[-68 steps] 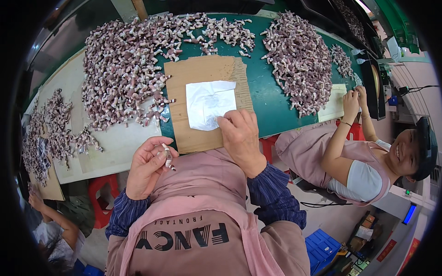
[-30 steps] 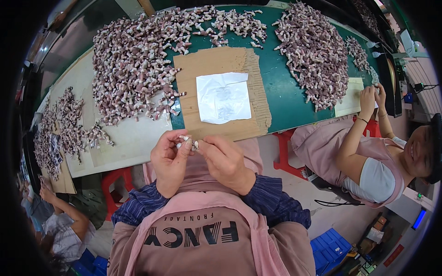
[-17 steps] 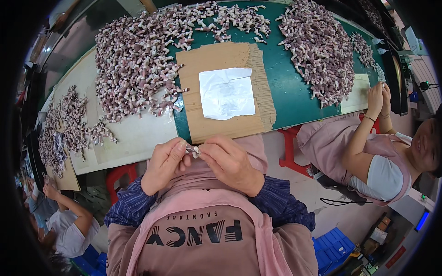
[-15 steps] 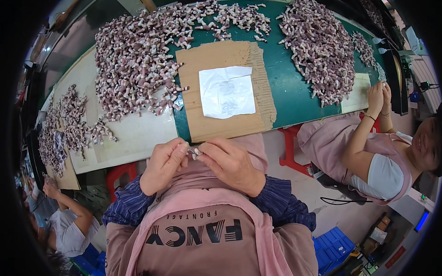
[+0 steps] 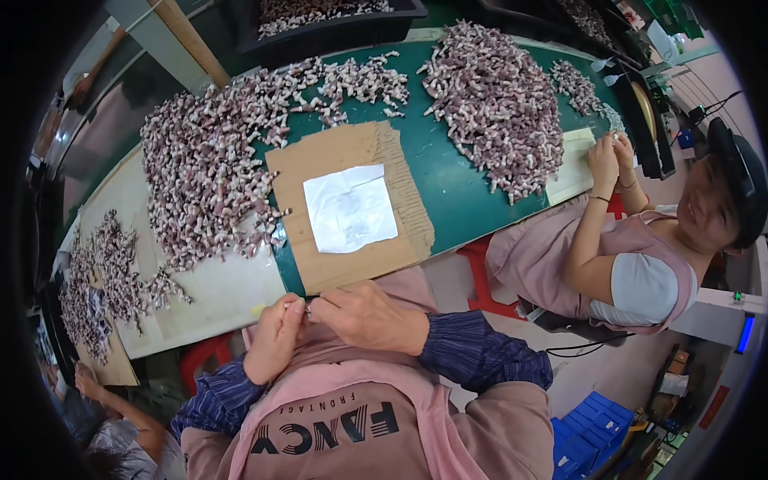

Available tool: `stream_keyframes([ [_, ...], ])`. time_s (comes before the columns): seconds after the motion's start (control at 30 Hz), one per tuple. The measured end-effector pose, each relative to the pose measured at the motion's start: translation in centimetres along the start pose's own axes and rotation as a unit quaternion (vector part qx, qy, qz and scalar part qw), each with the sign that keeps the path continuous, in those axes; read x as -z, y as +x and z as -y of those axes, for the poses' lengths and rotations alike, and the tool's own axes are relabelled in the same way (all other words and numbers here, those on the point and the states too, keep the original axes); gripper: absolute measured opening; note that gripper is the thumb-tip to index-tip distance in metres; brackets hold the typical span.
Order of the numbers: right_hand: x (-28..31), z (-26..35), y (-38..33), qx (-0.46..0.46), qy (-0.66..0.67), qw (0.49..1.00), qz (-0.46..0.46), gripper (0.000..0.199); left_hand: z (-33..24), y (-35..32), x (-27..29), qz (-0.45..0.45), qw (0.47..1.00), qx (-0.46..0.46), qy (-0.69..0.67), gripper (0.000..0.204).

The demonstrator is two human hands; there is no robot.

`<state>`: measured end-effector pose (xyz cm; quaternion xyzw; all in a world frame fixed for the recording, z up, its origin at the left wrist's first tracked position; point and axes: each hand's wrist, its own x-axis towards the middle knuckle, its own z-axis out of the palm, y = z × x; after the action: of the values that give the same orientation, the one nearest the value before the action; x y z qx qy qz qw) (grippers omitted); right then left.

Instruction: The person sorts small industrial parts by hand on a workbench, placing them into bins.

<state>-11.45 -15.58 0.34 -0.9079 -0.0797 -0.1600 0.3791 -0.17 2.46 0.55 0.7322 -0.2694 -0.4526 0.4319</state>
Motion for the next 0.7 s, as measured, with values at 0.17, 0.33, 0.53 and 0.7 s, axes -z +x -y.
stream_keyframes([
  [0.17,4.6,-4.7,2.5,-0.02,-0.093,0.993,-0.065,0.015,0.4,0.5,5.3,-0.076,0.996,-0.006,0.037,0.027],
  [0.33,10.6,-16.0,5.5,-0.146,-0.18,0.946,-0.227,0.014,4.9,-0.9,12.8,-0.245,0.932,0.014,0.266,0.017],
  [0.53,10.4,-20.3,7.3,-0.138,-0.27,0.942,-0.141,0.007,4.1,-1.2,15.4,-0.353,0.813,0.069,0.458,0.021],
  [0.7,10.7,-20.8,5.3,-0.16,-0.292,0.931,-0.153,0.008,3.4,-0.6,14.2,-0.439,0.793,-0.08,0.414,0.021],
])
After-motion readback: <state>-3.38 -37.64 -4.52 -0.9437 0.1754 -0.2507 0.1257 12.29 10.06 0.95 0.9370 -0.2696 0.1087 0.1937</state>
